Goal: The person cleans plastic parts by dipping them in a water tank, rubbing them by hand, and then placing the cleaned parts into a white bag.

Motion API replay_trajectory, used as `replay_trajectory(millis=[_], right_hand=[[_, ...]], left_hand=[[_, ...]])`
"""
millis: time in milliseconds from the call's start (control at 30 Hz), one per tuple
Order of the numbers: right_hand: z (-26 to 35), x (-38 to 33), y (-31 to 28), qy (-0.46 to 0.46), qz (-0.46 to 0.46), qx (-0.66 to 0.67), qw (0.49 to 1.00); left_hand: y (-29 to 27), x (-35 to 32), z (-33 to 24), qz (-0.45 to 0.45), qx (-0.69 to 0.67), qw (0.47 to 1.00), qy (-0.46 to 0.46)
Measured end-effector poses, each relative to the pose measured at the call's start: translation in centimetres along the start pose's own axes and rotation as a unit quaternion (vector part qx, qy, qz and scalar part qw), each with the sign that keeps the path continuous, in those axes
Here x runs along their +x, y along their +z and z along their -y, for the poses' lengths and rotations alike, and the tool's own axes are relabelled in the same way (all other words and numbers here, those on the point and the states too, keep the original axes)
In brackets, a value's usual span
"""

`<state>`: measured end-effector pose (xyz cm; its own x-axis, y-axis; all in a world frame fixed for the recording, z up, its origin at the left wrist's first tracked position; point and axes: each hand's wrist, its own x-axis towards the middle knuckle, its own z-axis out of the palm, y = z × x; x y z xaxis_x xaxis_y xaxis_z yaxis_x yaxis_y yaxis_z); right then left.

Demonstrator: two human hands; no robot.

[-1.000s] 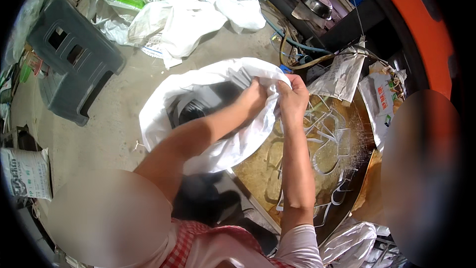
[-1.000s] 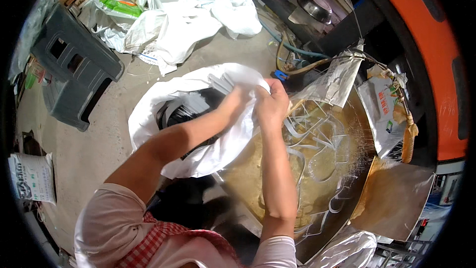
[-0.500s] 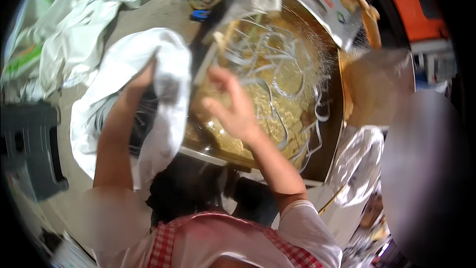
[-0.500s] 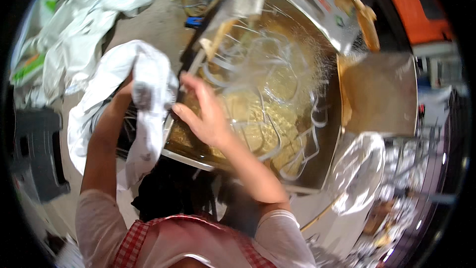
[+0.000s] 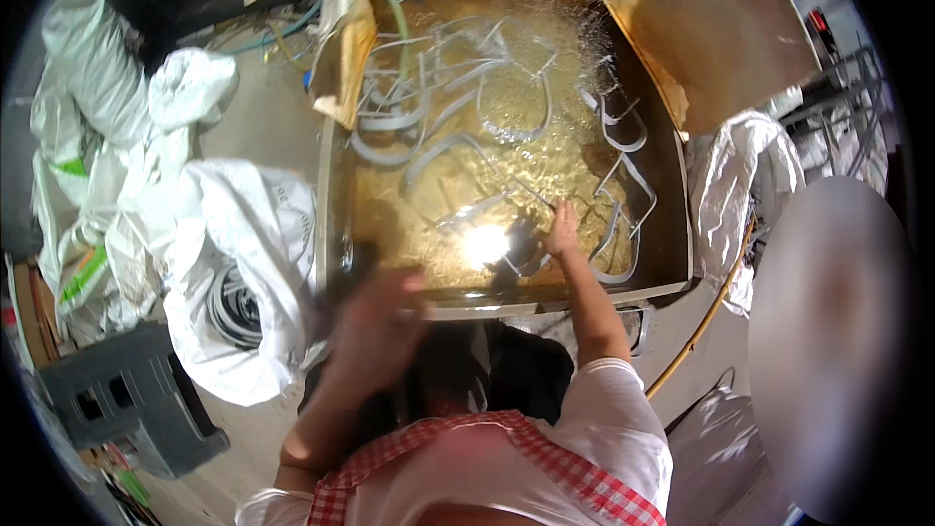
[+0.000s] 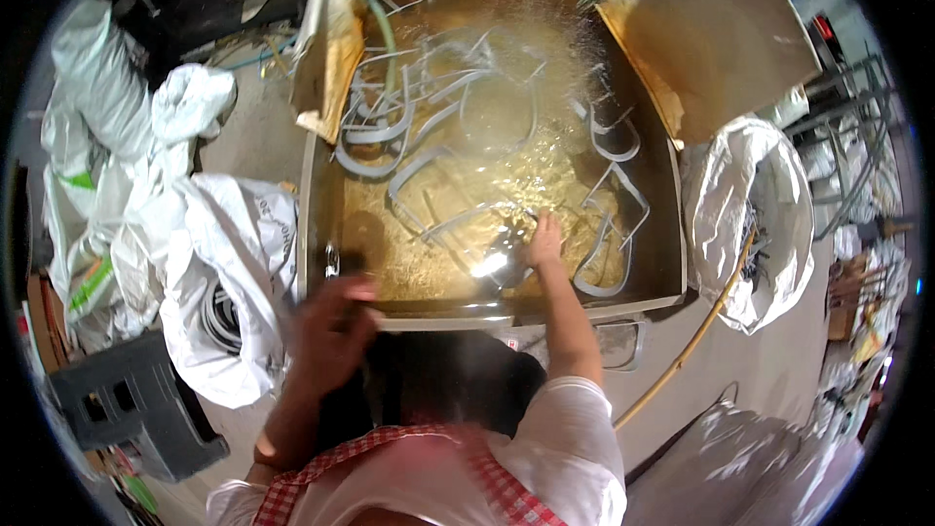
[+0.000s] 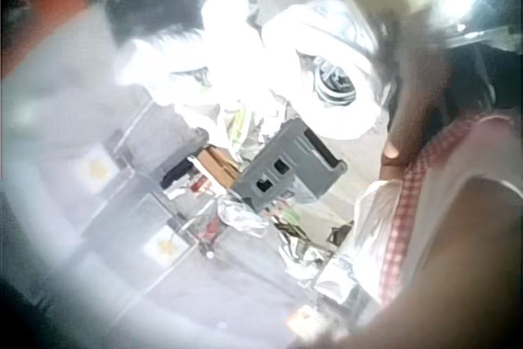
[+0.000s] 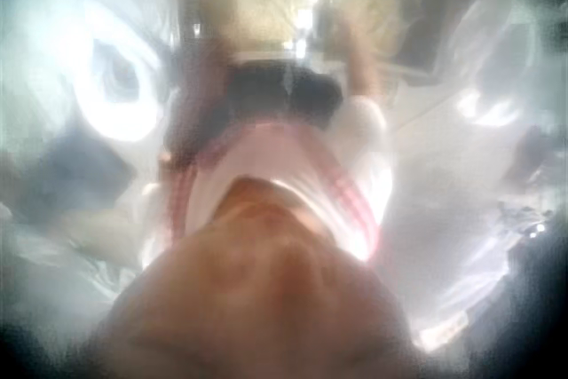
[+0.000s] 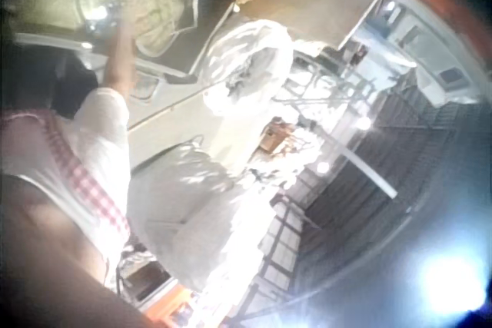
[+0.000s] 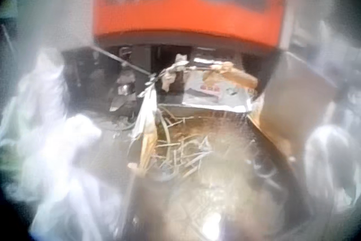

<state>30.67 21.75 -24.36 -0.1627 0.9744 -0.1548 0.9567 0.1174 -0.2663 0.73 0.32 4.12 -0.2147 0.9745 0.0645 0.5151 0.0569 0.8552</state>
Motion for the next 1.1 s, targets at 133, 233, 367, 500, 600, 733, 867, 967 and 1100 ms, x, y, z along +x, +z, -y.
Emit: replay_trajectory(millis=[133, 233, 367, 500, 600, 733, 867, 967, 1100], right_hand=[[1.7, 1.3, 0.8, 0.068, 0.099, 0.036, 0.992], [5.7, -0.1, -4.6, -0.053, 0.2, -0.01, 0.978], [9.2, -1.9, -8.1, -0.015, 0.194, 0.175, 0.965], [10.7, -2.4, -12.3, 0.048, 0.332, 0.399, 0.853], [3.5, -0.1, -10.7, -0.002, 0.112, 0.268, 0.957], [-14.2, 1.8, -8.8, 0.281, -0.09, -0.053, 0.954], [-19.2, 1.2, -4.5, 0.426, 0.063, 0.027, 0.902], [-19.3, 2.1, -1.9, 0.402, 0.138, 0.102, 0.9], [-20.2, 2.8, -0.2, 0.391, 0.166, 0.321, 0.846]], left_hand=[[7.8, 2.3, 0.0, 0.199, 0.014, 0.977, 0.076], [12.4, 2.9, 3.8, 0.237, 0.089, 0.967, 0.04], [16.0, 3.8, 5.7, 0.237, 0.246, 0.937, 0.079], [16.8, 5.1, 5.1, 0.362, 0.312, 0.872, -0.107], [17.9, 3.5, 8.5, 0.277, 0.221, 0.932, -0.078], [17.8, 3.5, 7.7, 0.125, 0.002, 0.989, -0.085], [16.0, 4.4, 5.5, 0.125, -0.043, 0.983, -0.132], [15.3, 4.5, 5.5, 0.146, 0.032, 0.981, -0.124], [15.9, 4.4, 6.7, 0.131, 0.025, 0.977, -0.169]])
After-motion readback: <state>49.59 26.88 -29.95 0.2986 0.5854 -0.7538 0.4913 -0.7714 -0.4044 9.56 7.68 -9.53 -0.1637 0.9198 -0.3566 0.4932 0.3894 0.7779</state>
